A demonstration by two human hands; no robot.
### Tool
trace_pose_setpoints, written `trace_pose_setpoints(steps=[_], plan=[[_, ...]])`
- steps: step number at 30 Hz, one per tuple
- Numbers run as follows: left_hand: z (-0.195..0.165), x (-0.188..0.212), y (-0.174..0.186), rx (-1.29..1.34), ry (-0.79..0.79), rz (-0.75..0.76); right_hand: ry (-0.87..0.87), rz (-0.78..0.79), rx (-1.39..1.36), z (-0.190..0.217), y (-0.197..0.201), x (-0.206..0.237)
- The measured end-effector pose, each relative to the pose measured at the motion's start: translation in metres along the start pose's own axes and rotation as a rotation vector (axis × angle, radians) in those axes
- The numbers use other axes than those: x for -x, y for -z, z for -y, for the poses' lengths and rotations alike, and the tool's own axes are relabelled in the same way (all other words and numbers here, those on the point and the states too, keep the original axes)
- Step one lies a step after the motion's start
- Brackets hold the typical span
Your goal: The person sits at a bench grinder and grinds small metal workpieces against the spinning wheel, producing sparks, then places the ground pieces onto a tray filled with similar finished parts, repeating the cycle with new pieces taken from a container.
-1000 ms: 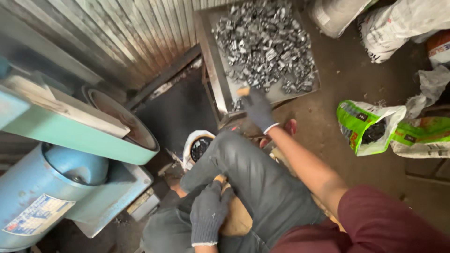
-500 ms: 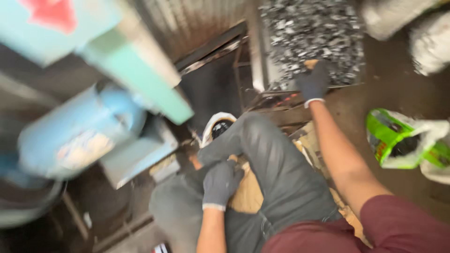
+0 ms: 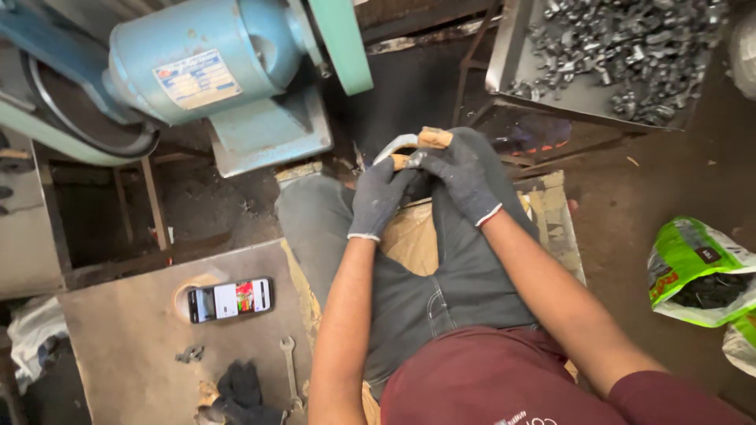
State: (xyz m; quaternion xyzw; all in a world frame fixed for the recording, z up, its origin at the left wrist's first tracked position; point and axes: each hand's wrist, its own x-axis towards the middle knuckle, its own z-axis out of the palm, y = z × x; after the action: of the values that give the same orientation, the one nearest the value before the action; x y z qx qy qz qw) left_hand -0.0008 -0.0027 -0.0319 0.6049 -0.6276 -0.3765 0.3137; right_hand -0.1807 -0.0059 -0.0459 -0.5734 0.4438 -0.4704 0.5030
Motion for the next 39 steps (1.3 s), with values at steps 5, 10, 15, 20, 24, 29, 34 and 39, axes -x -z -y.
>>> trace_pose_setpoints(steps=[5, 10, 15, 20, 24, 29, 34, 39], plan=[[-0.012, -0.003, 0.003, 0.038, -0.039, -0.051, -0.202, 0.122, 0.248, 0.012, 0.013, -0.010], [-0.004, -0.029, 0.022, -0.059, 0.137, -0.061, -0.001, 0.240, 0.076, 0.007, 0.007, -0.051], [0.030, -0.065, 0.027, -0.046, 0.008, -0.097, -0.202, 0.157, 0.037, -0.025, -0.030, -0.090], [0.047, -0.094, 0.007, 0.003, 0.285, -0.256, -0.279, 0.155, -0.046, -0.061, -0.040, -0.124], [0.049, -0.108, -0.002, 0.117, 0.344, -0.274, -0.424, 0.156, 0.204, -0.069, -0.040, -0.141], [0.058, -0.101, -0.014, 0.272, 0.481, -0.396, -0.056, 0.142, 0.279, -0.071, -0.039, -0.136], [0.066, -0.090, -0.027, 0.198, 0.359, -0.398, -0.334, 0.103, 0.034, -0.066, -0.033, -0.125], [0.069, -0.097, -0.022, 0.115, 0.352, -0.395, -0.165, 0.115, 0.140, -0.058, -0.034, -0.130]])
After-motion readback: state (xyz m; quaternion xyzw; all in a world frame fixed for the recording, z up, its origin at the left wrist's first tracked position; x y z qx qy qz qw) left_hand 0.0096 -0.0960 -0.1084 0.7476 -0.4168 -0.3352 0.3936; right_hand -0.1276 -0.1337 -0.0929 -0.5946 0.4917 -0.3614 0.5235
